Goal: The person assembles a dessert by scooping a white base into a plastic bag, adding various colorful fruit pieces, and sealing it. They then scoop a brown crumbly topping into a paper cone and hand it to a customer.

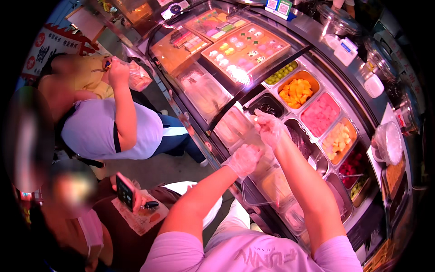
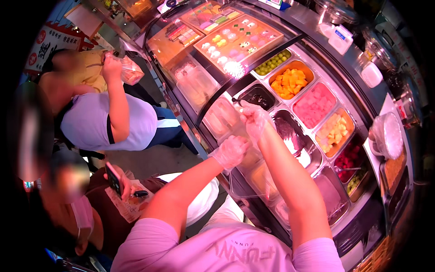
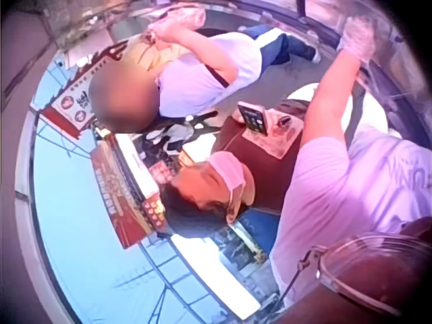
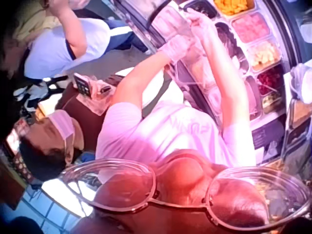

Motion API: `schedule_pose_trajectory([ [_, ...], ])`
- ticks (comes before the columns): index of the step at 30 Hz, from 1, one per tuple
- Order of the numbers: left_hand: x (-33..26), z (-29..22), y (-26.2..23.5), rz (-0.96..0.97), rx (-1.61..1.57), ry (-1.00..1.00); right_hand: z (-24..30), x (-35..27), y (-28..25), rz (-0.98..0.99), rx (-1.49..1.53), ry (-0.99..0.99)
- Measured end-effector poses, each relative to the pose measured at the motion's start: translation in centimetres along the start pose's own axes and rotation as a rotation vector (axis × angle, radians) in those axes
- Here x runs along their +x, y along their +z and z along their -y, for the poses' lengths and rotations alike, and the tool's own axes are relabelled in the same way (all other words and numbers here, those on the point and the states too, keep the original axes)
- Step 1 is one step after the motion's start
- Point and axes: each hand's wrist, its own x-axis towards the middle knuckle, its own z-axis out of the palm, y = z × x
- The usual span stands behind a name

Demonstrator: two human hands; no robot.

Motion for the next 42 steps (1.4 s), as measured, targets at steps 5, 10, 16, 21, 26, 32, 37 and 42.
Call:
schedule_pose_trajectory([
  [5, -2.0, 2.9, -1.0, 0.094, -0.002, -0.049, -3.0, 6.1, 4.0, -0.053, 0.203, 0.012],
  [10, -1.8, 4.5, -1.1, 0.083, -0.098, -0.048, -4.3, 12.0, 4.4, 0.043, 0.161, 0.082],
  [16, -1.7, 5.2, -2.1, 0.257, -0.124, 0.092, 0.0, 9.7, 5.3, 0.07, 0.132, 0.153],
  [21, -1.4, 5.4, -1.8, 0.32, -0.175, 0.082, 1.5, 11.0, 1.0, 0.231, -0.128, 0.134],
  [26, -1.6, 5.3, -1.8, 0.293, -0.183, 0.087, 1.3, 10.7, 2.3, 0.144, 0.017, 0.16],
  [32, -1.2, 5.2, -2.4, 0.244, -0.198, 0.09, -1.0, 14.6, 4.1, 0.153, 0.05, 0.138],
  [37, -1.7, 5.4, -1.8, 0.246, -0.27, 0.075, -4.6, 20.3, 9.9, 0.534, 0.35, -0.018],
  [42, -2.3, 6.0, -1.6, 0.315, -0.374, 0.078, -5.6, 25.9, 16.2, 0.666, -0.151, -0.325],
])
